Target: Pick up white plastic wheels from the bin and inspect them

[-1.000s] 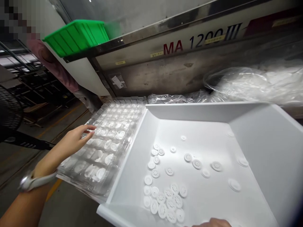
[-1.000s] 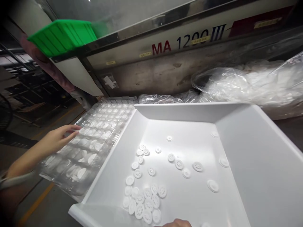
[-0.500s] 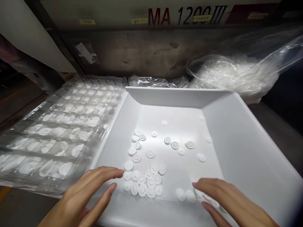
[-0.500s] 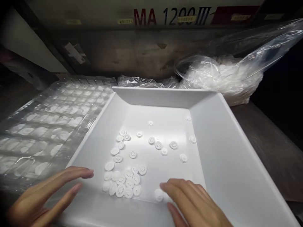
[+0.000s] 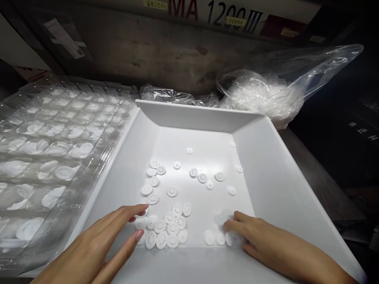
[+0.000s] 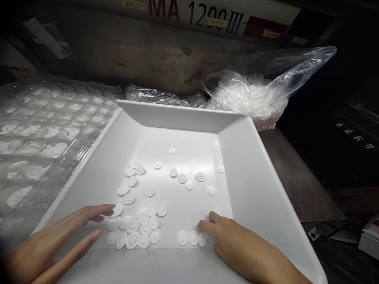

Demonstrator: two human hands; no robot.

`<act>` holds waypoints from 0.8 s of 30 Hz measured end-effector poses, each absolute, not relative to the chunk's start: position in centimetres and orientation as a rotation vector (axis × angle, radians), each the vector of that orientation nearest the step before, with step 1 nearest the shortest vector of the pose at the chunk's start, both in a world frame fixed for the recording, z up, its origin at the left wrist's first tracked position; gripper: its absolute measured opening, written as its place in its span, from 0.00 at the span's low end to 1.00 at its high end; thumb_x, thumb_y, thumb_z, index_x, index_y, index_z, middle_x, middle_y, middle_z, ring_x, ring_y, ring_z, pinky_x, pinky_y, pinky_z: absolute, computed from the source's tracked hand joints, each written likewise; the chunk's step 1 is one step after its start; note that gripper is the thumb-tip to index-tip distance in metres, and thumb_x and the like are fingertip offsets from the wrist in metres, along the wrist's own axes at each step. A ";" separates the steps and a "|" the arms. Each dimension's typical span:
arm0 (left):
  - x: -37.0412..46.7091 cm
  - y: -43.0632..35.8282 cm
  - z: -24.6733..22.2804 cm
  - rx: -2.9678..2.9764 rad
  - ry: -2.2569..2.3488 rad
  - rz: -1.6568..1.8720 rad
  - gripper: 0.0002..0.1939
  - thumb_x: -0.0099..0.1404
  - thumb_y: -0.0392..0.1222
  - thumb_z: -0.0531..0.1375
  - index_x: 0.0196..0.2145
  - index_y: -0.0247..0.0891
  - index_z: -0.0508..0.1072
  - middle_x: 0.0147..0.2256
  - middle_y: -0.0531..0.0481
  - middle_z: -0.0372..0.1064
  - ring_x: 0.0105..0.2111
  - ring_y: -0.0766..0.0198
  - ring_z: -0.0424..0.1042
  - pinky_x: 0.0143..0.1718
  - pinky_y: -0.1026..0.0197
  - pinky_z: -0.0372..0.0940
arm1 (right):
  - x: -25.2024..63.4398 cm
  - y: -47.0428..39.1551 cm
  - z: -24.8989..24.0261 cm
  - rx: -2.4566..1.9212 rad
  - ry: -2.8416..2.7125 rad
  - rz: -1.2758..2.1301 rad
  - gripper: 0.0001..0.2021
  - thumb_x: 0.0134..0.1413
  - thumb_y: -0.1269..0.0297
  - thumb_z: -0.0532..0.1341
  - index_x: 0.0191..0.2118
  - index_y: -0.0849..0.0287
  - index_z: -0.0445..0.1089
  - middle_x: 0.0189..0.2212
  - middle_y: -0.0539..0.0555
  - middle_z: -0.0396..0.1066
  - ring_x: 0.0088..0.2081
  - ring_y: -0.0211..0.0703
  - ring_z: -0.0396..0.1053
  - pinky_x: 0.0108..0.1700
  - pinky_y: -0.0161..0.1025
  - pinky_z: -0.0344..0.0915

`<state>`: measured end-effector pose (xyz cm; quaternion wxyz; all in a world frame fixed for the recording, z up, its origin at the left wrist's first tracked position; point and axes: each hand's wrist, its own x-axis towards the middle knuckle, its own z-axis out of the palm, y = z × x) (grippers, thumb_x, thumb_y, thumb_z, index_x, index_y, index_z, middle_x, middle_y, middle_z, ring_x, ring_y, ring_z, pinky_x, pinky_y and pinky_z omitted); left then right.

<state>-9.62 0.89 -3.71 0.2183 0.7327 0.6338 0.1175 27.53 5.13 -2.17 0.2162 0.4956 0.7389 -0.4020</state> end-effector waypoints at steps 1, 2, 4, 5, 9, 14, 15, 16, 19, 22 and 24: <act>-9.8 0.7 -3.9 2.018 1.749 0.217 0.24 0.68 0.56 0.54 0.60 0.67 0.57 0.53 0.63 0.71 0.52 0.61 0.72 0.51 0.55 0.71 | 27.5 5.2 -2.3 1.356 2.056 -1.125 0.17 0.57 0.74 0.52 0.48 0.47 0.66 0.46 0.52 0.65 0.44 0.49 0.70 0.46 0.49 0.66; -9.9 0.6 -4.1 2.002 1.735 0.121 0.25 0.69 0.57 0.51 0.62 0.66 0.52 0.55 0.62 0.69 0.55 0.61 0.70 0.53 0.53 0.69 | 27.6 5.2 -2.4 1.342 2.065 -1.137 0.15 0.58 0.73 0.51 0.46 0.48 0.67 0.45 0.52 0.64 0.44 0.49 0.70 0.46 0.48 0.66; -10.3 0.3 -4.5 1.973 1.710 0.040 0.25 0.70 0.57 0.48 0.63 0.65 0.49 0.58 0.60 0.65 0.58 0.61 0.66 0.56 0.52 0.66 | 27.9 5.3 -2.5 1.319 2.081 -1.166 0.12 0.61 0.71 0.51 0.42 0.50 0.68 0.44 0.52 0.64 0.42 0.47 0.70 0.44 0.46 0.65; -10.4 0.2 -4.7 1.968 1.700 0.033 0.25 0.70 0.57 0.48 0.64 0.64 0.48 0.59 0.59 0.65 0.58 0.60 0.66 0.57 0.51 0.66 | 28.0 5.3 -2.5 1.309 2.088 -1.183 0.11 0.62 0.70 0.50 0.41 0.51 0.68 0.43 0.52 0.64 0.41 0.46 0.70 0.44 0.45 0.65; -10.8 -0.1 -5.1 1.973 1.706 0.039 0.26 0.70 0.58 0.48 0.63 0.64 0.49 0.59 0.57 0.64 0.58 0.57 0.66 0.57 0.48 0.66 | 28.1 5.3 -2.0 1.286 2.112 -1.247 0.12 0.61 0.72 0.51 0.43 0.49 0.67 0.45 0.49 0.64 0.43 0.44 0.69 0.46 0.42 0.63; -10.7 0.0 -5.0 1.987 1.699 0.039 0.26 0.70 0.57 0.49 0.64 0.63 0.49 0.59 0.56 0.64 0.58 0.56 0.66 0.56 0.48 0.67 | 28.0 5.4 -1.6 1.361 2.053 -1.275 0.08 0.61 0.67 0.54 0.43 0.49 0.66 0.44 0.48 0.66 0.43 0.45 0.69 0.44 0.43 0.63; -10.6 0.1 -4.9 1.986 1.707 0.039 0.26 0.70 0.57 0.49 0.64 0.63 0.49 0.59 0.56 0.64 0.58 0.56 0.66 0.56 0.48 0.67 | 28.0 5.3 -1.5 1.379 2.027 -1.279 0.06 0.62 0.64 0.54 0.43 0.49 0.66 0.43 0.49 0.67 0.42 0.46 0.69 0.44 0.44 0.64; -10.5 0.1 -4.8 1.984 1.713 0.042 0.26 0.70 0.57 0.49 0.63 0.63 0.50 0.59 0.56 0.65 0.58 0.56 0.66 0.56 0.48 0.67 | 28.0 5.3 -1.4 1.394 2.001 -1.281 0.06 0.63 0.61 0.54 0.43 0.49 0.66 0.42 0.49 0.68 0.42 0.47 0.69 0.44 0.45 0.64; -10.3 0.3 -4.6 1.968 1.717 0.056 0.25 0.70 0.58 0.48 0.63 0.63 0.50 0.58 0.57 0.65 0.58 0.56 0.66 0.57 0.47 0.66 | 28.1 5.2 -1.3 1.420 1.969 -1.278 0.08 0.64 0.57 0.53 0.43 0.50 0.67 0.41 0.50 0.69 0.40 0.48 0.69 0.43 0.47 0.64; -10.2 0.3 -4.6 1.941 1.728 0.050 0.25 0.70 0.59 0.47 0.62 0.65 0.50 0.58 0.58 0.65 0.58 0.57 0.66 0.57 0.47 0.66 | 28.1 5.3 -1.4 1.419 2.022 -1.281 0.06 0.64 0.60 0.53 0.43 0.50 0.65 0.42 0.49 0.68 0.41 0.45 0.68 0.43 0.45 0.63; -10.2 0.3 -4.6 1.928 1.736 0.047 0.24 0.69 0.60 0.47 0.62 0.64 0.51 0.58 0.58 0.65 0.58 0.57 0.66 0.57 0.47 0.66 | 28.0 5.5 -1.6 1.410 2.075 -1.276 0.06 0.64 0.64 0.52 0.42 0.51 0.65 0.43 0.48 0.66 0.40 0.43 0.68 0.43 0.42 0.63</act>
